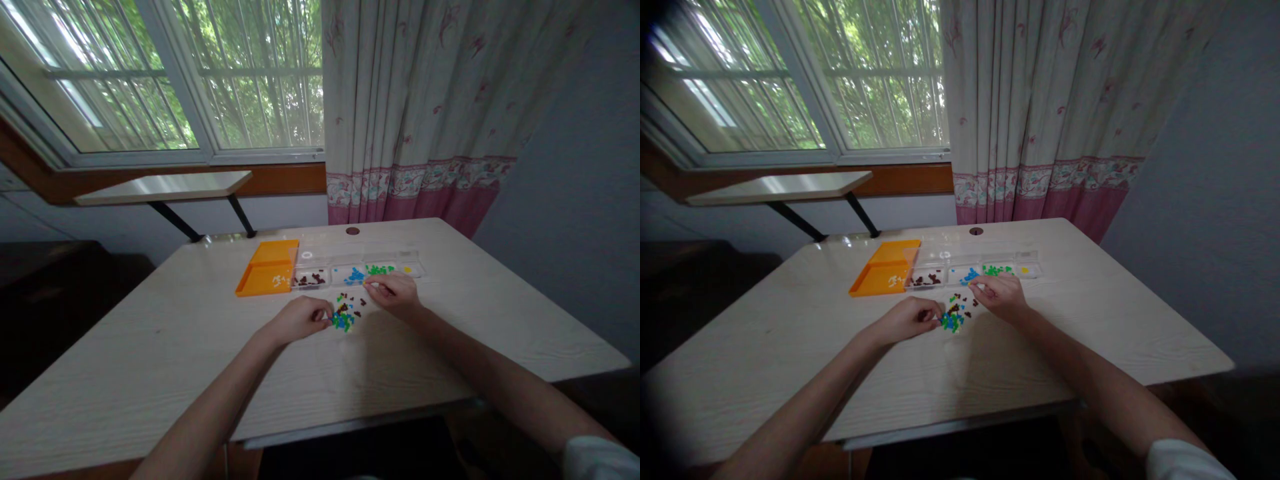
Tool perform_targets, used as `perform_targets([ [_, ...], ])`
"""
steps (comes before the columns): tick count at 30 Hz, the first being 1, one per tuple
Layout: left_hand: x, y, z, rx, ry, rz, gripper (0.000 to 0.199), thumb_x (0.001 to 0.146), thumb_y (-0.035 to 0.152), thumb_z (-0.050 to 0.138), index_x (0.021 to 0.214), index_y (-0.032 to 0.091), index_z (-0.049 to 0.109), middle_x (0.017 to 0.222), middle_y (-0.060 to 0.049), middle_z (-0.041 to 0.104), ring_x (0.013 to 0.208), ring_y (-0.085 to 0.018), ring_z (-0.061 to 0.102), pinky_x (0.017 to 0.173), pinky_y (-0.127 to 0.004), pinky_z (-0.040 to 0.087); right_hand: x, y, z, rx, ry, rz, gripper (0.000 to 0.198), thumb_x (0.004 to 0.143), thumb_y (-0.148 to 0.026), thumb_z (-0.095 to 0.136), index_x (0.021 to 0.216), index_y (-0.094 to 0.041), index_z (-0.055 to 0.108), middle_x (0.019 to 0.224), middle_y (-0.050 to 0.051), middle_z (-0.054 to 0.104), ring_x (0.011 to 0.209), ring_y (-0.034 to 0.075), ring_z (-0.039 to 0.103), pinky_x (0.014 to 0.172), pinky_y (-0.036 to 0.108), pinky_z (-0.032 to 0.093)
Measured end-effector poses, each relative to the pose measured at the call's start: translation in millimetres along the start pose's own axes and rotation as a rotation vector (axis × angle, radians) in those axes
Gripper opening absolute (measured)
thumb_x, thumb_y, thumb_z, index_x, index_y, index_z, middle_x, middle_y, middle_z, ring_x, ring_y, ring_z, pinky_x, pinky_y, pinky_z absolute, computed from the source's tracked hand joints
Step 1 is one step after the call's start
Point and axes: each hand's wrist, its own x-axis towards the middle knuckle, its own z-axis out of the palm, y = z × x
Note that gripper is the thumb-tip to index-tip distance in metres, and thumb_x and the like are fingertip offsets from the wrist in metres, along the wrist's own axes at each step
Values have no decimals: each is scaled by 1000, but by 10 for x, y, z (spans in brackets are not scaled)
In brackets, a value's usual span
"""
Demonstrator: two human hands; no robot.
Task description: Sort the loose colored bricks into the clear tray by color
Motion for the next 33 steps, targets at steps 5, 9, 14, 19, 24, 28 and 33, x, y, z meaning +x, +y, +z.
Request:
perform_targets([
  [5, 1, -15, 2, 17, 24, 23, 15, 73, 26, 55, 79, 17, 66, 52, 3, 47, 47, -8, 39, 47, -17, 25, 20, -12, -16, 4, 14, -34, 19, 80, -31, 56, 69, -20, 67, 39, -6, 49, 38, 6, 44, 49, 19, 35],
  [9, -5, -22, -7, 25, 26, 27, 16, 74, 25, 54, 81, 18, 66, 53, 3, 48, 48, -8, 40, 47, -17, 25, 17, -26, -19, -14, -4, -31, 21, 82, -32, 54, 70, -21, 68, 43, -4, 56, 40, 6, 46, 50, 19, 36],
  [14, -13, -25, -27, 41, 9, 20, 18, 74, 25, 54, 83, 18, 67, 54, 3, 49, 48, -9, 41, 47, -17, 27, 71, 154, -103, -54, -144, -67, 19, 83, -31, 52, 77, -21, 68, 58, -2, 65, 47, 7, 52, 54, 21, 37],
  [19, -23, -21, -44, 85, 11, 18, 17, 73, 23, 53, 83, 18, 66, 55, 2, 52, 50, -9, 44, 49, -16, 30, 158, 668, -387, -268, -422, 152, 18, 81, -35, 53, 84, -23, 67, 58, -1, 64, 50, 11, 54, 51, 22, 33],
  [24, -31, -29, -56, 149, 41, 38, 18, 74, 16, 47, 77, 16, 65, 61, 1, 58, 53, -9, 48, 52, -17, 33, 105, 1097, -615, -387, -638, 417, 19, 78, -34, 52, 84, -24, 67, 63, 1, 65, 55, 13, 56, 50, 22, 31],
  [28, -33, -31, -73, 221, 46, 34, 19, 75, 16, 46, 79, 16, 64, 64, 0, 60, 54, -9, 49, 54, -17, 35, 70, 1209, -668, -421, -711, 522, 22, 78, -33, 50, 85, -23, 68, 72, 4, 67, 62, 15, 57, 53, 22, 32],
  [33, -32, -31, -80, 277, 39, 27, 21, 76, 17, 45, 84, 17, 64, 67, -1, 62, 58, -11, 53, 56, -18, 37, 119, 1078, -588, -380, -706, 510, 26, 80, -34, 46, 89, -22, 68, 69, 4, 66, 60, 15, 56, 52, 23, 31],
])
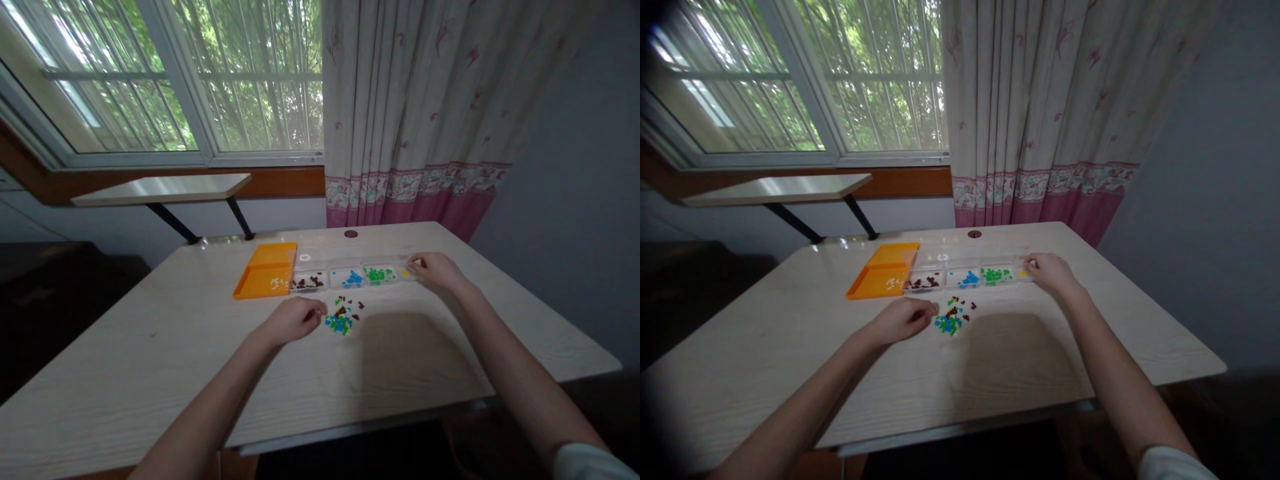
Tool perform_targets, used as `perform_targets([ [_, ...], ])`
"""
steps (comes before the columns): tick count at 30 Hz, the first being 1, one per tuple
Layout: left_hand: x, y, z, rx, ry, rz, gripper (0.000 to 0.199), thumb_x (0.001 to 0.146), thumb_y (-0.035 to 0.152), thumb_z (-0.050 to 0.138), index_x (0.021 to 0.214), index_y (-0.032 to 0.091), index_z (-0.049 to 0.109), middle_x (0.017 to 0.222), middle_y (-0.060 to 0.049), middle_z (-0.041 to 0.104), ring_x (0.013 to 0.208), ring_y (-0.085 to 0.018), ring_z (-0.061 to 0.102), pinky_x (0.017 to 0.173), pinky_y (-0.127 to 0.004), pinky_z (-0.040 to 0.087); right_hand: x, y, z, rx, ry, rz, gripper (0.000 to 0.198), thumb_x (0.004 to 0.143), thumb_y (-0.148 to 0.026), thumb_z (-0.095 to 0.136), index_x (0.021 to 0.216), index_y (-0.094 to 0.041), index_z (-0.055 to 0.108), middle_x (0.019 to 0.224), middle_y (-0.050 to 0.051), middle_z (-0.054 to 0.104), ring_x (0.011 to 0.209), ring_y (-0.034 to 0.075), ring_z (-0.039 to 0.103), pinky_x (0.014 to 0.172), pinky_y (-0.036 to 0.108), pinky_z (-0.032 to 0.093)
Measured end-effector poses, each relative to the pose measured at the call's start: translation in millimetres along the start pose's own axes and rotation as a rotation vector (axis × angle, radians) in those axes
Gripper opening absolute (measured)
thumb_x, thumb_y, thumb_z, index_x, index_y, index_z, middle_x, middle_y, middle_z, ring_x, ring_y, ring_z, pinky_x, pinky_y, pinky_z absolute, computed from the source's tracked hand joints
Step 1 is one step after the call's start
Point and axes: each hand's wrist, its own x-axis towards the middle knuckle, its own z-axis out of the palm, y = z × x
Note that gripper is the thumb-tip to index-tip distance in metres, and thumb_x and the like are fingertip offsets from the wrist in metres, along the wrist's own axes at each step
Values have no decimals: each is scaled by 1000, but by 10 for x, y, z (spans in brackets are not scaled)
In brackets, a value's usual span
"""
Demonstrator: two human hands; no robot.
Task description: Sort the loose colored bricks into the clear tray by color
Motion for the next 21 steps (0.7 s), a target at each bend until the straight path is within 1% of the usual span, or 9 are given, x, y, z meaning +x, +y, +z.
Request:
perform_targets([
  [1, 0, -1, 2, 6, -4, -3, 21, 76, 17, 45, 86, 18, 64, 67, -1, 62, 58, -11, 54, 56, -18, 38, -13, -85, 11, 19, 0, -32, 27, 81, -34, 46, 90, -22, 67, 68, 4, 66, 59, 15, 56, 52, 22, 31],
  [4, 0, -6, 9, 24, -12, -12, 24, 77, 19, 45, 92, 19, 64, 67, -1, 63, 58, -11, 55, 57, -19, 38, -96, -433, 75, 103, -38, -196, 27, 83, -34, 44, 90, -21, 66, 71, 3, 66, 61, 13, 57, 55, 21, 33],
  [6, -1, -7, 13, 36, -17, -12, 26, 77, 20, 46, 96, 20, 64, 66, 0, 63, 57, -11, 55, 56, -19, 38, -177, -700, 132, 133, -108, -328, 26, 84, -33, 43, 94, -23, 65, 73, 2, 67, 64, 13, 58, 57, 21, 34],
  [9, 2, -3, 26, 39, -19, 1, 32, 77, 19, 46, 104, 21, 61, 67, 0, 64, 56, -11, 55, 56, -19, 38, -305, -1037, 212, 166, -206, -492, 25, 84, -30, 45, 98, -24, 64, 86, 2, 69, 76, 15, 60, 64, 22, 37],
  [11, 8, 1, 45, 29, -15, 19, 37, 77, 18, 45, 111, 22, 59, 73, -1, 66, 60, -12, 57, 58, -19, 40, -373, -1173, 258, 193, -242, -549, 27, 84, -29, 45, 106, -27, 61, 96, 1, 68, 82, 15, 61, 67, 22, 39],
  [13, 18, 6, 71, 15, -10, 47, 40, 77, 17, 45, 114, 23, 57, 86, -2, 67, 69, -13, 60, 64, -20, 43, -417, -1235, 298, 199, -247, -584, 31, 84, -28, 45, 113, -30, 56, 102, 0, 66, 87, 15, 60, 71, 23, 40],
  [16, 32, 10, 109, 4, -3, 84, 38, 78, 15, 43, 113, 23, 57, 102, -3, 65, 86, -15, 60, 75, -23, 44, -437, -1245, 340, 183, -245, -573, 30, 85, -28, 43, 112, -29, 56, 102, 1, 66, 90, 15, 60, 75, 24, 40],
  [18, 36, 13, 120, 12, 0, 91, 36, 78, 15, 43, 110, 23, 58, 104, -3, 64, 89, -15, 59, 77, -23, 44, -430, -1239, 350, 169, -244, -534, 28, 85, -29, 43, 108, -26, 59, 99, 2, 67, 89, 16, 60, 74, 24, 40],
  [21, 34, 23, 110, 28, -1, 97, 34, 78, 15, 44, 108, 23, 60, 102, -2, 65, 87, -15, 59, 75, -22, 44, -413, -1241, 344, 152, -261, -497, 26, 85, -29, 42, 102, -25, 63, 95, 2, 68, 85, 16, 61, 72, 23, 40],
])
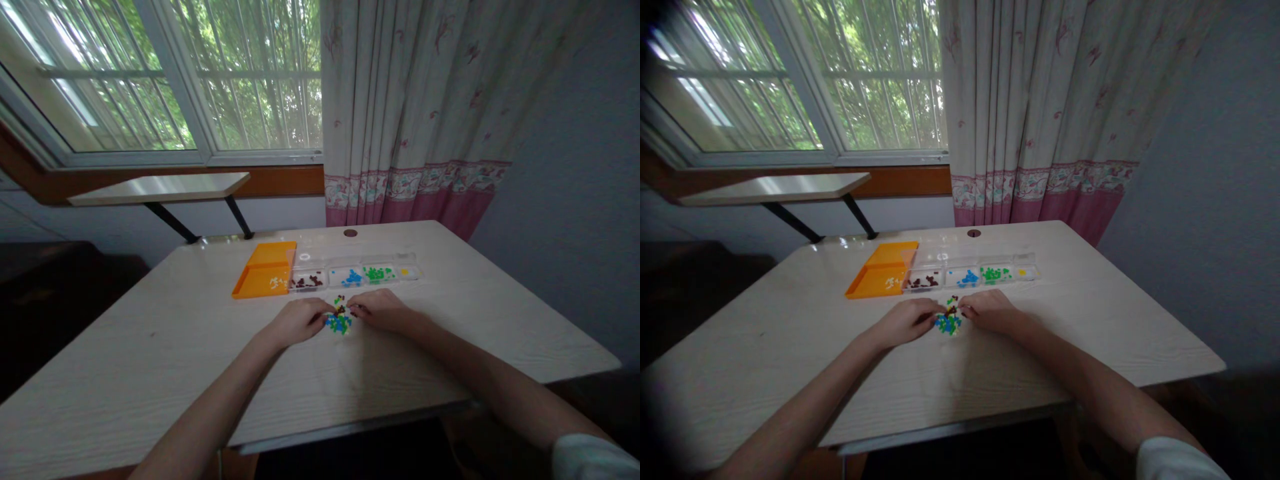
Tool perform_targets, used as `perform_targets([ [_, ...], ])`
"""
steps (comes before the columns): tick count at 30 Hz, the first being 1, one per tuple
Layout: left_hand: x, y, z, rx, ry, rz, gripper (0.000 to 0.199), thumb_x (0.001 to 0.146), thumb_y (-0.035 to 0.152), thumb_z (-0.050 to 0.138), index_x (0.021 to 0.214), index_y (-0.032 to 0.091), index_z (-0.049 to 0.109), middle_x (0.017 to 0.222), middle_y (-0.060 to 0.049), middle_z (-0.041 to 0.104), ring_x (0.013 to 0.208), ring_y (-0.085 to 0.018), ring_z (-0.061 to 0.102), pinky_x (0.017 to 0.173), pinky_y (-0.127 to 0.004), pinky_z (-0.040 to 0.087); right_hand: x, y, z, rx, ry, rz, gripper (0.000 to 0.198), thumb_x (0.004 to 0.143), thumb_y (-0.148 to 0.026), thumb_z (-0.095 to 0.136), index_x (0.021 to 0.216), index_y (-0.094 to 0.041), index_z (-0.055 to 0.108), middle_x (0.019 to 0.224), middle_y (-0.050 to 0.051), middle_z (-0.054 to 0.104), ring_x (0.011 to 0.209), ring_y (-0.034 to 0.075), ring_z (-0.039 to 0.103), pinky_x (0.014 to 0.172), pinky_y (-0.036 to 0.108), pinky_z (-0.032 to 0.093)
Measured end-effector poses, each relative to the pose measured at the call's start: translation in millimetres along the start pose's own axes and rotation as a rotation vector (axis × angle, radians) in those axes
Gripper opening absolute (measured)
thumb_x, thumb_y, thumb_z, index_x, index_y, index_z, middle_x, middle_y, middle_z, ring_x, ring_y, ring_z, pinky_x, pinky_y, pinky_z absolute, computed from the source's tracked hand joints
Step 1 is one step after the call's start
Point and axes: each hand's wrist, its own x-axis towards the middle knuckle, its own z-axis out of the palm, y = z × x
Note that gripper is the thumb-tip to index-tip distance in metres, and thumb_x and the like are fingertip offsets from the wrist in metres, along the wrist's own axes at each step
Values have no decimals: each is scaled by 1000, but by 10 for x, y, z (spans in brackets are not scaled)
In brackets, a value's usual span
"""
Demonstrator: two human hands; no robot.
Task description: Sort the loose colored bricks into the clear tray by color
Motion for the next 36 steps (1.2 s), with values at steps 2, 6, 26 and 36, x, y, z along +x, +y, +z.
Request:
perform_targets([
  [2, -3, 8, -11, 5, -3, 6, 33, 79, 15, 44, 107, 22, 60, 102, -2, 65, 87, -15, 59, 75, -22, 44, 4, -2, -11, -3, -9, 6, 27, 85, -28, 41, 102, -25, 62, 95, 2, 68, 85, 16, 61, 72, 24, 40],
  [6, -3, 22, -8, 14, -3, -6, 36, 78, 15, 43, 109, 23, 58, 105, -2, 64, 90, -16, 59, 77, -23, 44, 0, 4, -29, -12, -16, 12, 29, 85, -28, 42, 108, -28, 59, 99, 1, 67, 89, 17, 61, 72, 24, 39],
  [26, 68, 216, 30, -61, 206, -79, 21, 83, 28, 47, 90, 19, 65, 84, -2, 68, 68, -11, 58, 61, -19, 41, 24, -45, 94, 140, 266, -136, 22, 85, -36, 49, 92, -19, 61, 60, -1, 62, 53, 10, 54, 54, 19, 32],
  [36, 76, 217, 66, -27, 287, -89, 21, 82, 33, 51, 87, 19, 66, 67, -1, 64, 54, -8, 51, 52, -18, 34, 24, -71, 124, 191, 338, -178, 25, 87, -35, 44, 92, -17, 60, 58, -2, 59, 50, 8, 50, 52, 18, 32],
])
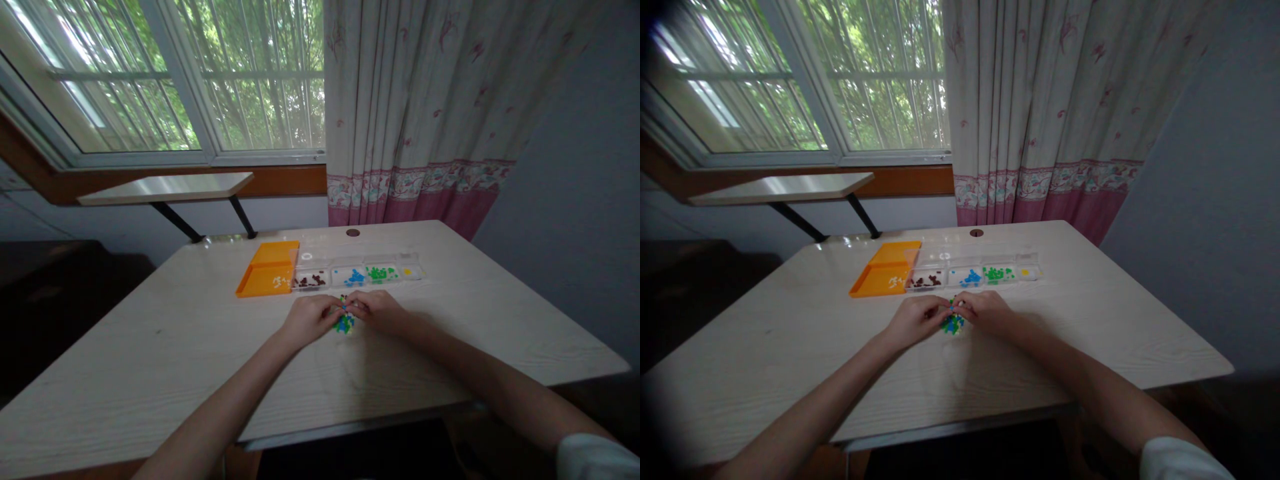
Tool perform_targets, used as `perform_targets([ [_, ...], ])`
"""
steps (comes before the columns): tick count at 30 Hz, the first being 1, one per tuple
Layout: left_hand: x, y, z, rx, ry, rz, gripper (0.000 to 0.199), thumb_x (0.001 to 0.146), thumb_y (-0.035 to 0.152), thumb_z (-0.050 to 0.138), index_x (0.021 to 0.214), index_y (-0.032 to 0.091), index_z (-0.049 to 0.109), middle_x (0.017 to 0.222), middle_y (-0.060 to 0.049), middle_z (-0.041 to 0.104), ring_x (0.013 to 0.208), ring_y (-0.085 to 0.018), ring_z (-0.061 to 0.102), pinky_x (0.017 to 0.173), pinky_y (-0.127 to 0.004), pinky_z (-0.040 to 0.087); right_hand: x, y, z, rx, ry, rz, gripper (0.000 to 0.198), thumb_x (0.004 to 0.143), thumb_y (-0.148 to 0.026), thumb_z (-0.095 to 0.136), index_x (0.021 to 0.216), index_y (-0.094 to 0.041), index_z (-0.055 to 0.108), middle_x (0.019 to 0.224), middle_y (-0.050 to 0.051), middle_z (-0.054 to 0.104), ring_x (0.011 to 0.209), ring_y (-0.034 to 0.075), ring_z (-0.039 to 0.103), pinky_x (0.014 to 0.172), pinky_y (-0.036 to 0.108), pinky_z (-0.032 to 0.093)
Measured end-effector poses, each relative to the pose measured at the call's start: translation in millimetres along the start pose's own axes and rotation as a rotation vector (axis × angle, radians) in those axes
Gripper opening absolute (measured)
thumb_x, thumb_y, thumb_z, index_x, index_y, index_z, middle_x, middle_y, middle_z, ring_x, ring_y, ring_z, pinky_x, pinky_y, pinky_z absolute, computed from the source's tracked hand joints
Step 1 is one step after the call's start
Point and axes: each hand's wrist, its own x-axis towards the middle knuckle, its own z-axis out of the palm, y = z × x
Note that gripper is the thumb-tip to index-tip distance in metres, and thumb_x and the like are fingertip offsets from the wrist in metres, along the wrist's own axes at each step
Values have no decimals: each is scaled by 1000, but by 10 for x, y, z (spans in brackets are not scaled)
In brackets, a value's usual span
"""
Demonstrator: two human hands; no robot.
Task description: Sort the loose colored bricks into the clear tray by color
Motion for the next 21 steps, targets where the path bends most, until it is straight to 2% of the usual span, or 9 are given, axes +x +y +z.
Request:
perform_targets([
  [12, -5, 10, -13, -17, 55, -18, 21, 81, 30, 50, 89, 19, 65, 60, 1, 60, 51, -8, 49, 51, -18, 33, 8, -40, -29, 16, 17, 45, 24, 86, -34, 45, 93, -18, 61, 56, -3, 58, 48, 8, 49, 52, 18, 33],
  [21, 1, 13, -12, -54, 52, -27, 22, 82, 32, 50, 89, 18, 65, 57, 1, 57, 50, -7, 48, 51, -17, 32, 4, -15, 23, -13, 115, 8, 23, 84, -34, 47, 88, -19, 64, 56, -2, 59, 48, 8, 49, 53, 18, 35],
])
